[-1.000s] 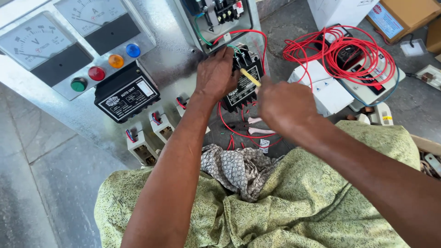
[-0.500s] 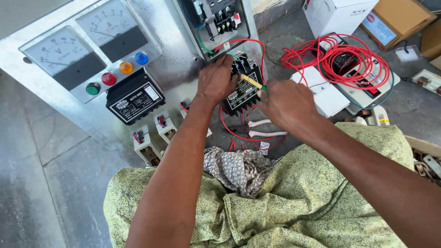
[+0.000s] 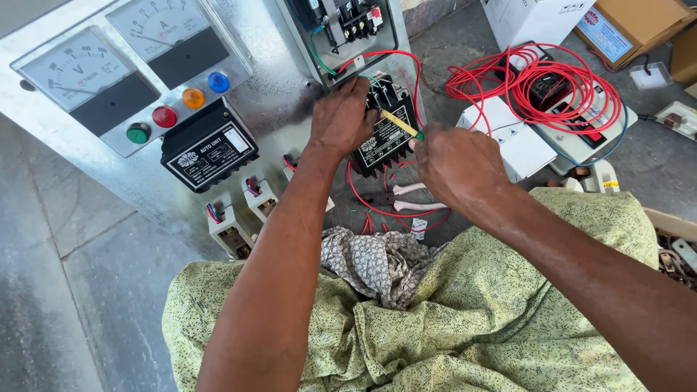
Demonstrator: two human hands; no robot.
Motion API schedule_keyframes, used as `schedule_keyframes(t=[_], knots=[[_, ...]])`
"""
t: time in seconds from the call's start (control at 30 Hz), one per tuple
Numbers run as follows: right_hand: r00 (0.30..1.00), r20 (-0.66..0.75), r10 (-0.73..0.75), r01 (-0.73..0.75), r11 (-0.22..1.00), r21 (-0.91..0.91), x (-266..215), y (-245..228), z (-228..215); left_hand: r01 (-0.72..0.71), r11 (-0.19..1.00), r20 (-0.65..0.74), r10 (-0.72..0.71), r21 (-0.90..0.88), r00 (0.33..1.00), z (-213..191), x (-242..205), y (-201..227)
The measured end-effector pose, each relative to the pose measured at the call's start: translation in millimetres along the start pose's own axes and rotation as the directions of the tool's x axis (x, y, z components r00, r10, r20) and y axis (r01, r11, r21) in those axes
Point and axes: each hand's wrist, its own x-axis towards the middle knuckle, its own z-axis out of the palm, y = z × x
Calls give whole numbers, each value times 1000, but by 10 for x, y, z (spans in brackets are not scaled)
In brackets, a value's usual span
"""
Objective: The person works on an electrical panel, tightening screws on electrical components with a screwdriver. The person then measures wires by hand and connects them to components on the panel using pliers.
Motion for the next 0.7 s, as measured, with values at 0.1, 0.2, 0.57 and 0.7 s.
schedule_keyframes(t=[0.1,0.2,0.57,0.7], knots=[[1000,0,5,-5,1000,-1,-8,11,23,2,1000,3,-2,4,1000,1,-1,-1],[1000,2,10,-10,1000,1,-2,21,27,4,1000,12,-4,11,1000,-4,-3,-3],[989,-104,-105,94,990,-104,9,93,27,-13,1000,-6,13,9,1000,3,-10,-1],[956,-129,-262,210,923,-323,69,129,19,-38,999,-23,38,18,999,-19,-6,12]])
